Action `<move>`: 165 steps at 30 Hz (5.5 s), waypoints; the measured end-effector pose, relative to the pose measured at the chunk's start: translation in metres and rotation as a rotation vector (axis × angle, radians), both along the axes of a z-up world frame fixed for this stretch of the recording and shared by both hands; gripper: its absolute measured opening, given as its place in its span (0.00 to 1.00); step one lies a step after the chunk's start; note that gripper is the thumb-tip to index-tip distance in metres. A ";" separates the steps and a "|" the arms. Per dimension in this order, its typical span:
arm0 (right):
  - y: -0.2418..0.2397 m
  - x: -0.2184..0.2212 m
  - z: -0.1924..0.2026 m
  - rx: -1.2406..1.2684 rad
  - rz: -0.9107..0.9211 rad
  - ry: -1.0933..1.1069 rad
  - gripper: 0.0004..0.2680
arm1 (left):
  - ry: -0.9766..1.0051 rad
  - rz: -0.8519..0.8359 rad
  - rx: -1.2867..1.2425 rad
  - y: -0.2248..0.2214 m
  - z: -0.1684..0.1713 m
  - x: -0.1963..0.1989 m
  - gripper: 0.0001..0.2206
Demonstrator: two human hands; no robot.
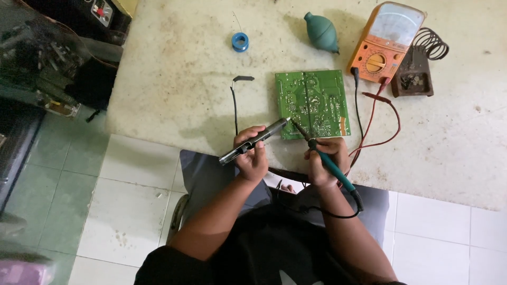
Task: Desoldering components from a circuit board and testing the circuit with a multimeter.
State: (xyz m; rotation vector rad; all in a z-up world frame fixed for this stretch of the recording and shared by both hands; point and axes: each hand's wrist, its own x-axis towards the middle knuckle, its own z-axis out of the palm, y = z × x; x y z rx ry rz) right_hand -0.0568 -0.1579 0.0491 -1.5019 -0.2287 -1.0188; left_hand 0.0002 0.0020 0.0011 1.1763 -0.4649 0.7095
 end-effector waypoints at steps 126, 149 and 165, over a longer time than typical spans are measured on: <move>0.002 -0.013 0.005 0.040 -0.094 0.054 0.04 | 0.582 -0.126 0.395 0.129 0.096 -0.017 0.11; -0.020 -0.007 -0.040 0.369 -0.052 -0.086 0.15 | 0.320 -0.289 -0.182 0.013 0.072 -0.031 0.11; -0.043 0.011 -0.025 0.196 -0.098 -0.017 0.03 | 0.112 -0.189 -0.108 -0.044 0.030 0.040 0.12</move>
